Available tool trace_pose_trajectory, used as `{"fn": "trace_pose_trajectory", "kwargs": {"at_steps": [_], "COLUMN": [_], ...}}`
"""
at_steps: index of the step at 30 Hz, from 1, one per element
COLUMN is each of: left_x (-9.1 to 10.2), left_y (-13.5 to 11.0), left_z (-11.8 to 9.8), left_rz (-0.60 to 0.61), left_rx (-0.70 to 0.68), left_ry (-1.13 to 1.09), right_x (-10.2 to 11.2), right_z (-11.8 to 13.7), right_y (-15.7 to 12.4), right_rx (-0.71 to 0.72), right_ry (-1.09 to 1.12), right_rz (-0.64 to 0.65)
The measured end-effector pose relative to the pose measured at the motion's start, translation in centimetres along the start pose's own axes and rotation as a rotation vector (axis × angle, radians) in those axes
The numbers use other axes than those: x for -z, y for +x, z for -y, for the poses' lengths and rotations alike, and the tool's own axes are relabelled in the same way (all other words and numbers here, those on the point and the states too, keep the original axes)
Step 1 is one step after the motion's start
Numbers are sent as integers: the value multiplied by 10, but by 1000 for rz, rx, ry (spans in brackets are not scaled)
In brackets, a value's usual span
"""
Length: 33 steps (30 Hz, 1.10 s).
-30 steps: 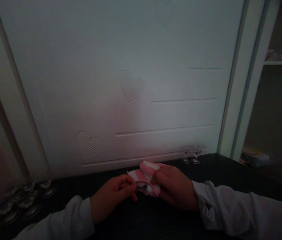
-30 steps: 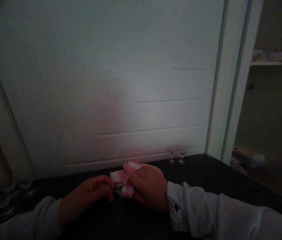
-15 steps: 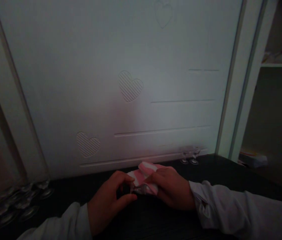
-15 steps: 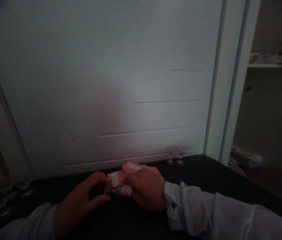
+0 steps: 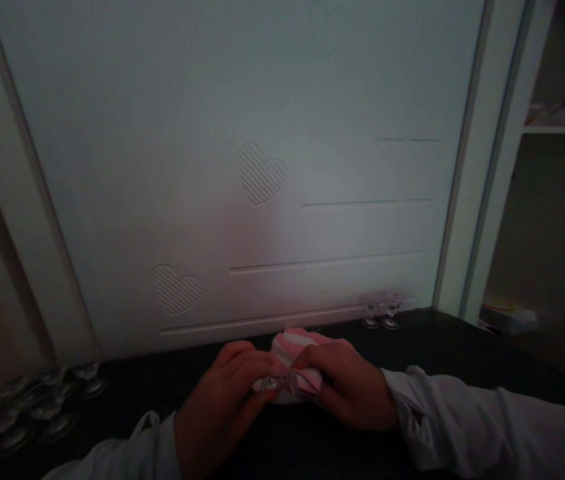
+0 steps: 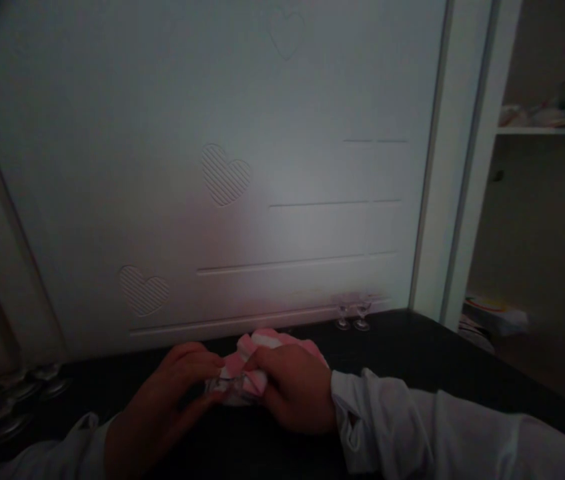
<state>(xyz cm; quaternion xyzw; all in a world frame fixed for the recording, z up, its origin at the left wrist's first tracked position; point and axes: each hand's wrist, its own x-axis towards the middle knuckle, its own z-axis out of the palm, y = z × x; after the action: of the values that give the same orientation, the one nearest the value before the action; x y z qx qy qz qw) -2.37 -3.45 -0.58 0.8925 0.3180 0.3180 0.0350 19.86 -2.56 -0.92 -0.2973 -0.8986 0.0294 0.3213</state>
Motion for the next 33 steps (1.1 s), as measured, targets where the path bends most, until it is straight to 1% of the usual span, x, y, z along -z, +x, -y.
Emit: {"fn": "trace_pose_trajectory", "kwargs": {"at_steps": [2,6,9,14,17,22,26,29,33], "left_x": [-1,1,5,7,8,7,5,3,4], "left_y": [1,5,10,14,16,16,15,15,18], "left_z": [-2,-10,-10,0,3,2,4,6,6], "left_rz": [-2,-10,37,162,200,274,300,299,314], "left_rx": [59,258,336,397,424,432,486,506,538], "left_ry": [-48,-176,-234,-295,-361,-468,-511,-530,-556], "right_x": [0,-1,-2,-4,-4,-4,-3,-2,-2], "right_z": [1,0,-1,-3,-4,-2,1,2,2], "right_y": [0,0,-1,-2,-1,1,2,3,3], "right_rx": [5,30,57,104,179,336,422,453,415], "right_ry": [-20,-70,-106,-180,-231,-338,-404,-431,-408], "right_rz": [-5,-10,-17,-41,-76,-135,-153,-175,-162]}}
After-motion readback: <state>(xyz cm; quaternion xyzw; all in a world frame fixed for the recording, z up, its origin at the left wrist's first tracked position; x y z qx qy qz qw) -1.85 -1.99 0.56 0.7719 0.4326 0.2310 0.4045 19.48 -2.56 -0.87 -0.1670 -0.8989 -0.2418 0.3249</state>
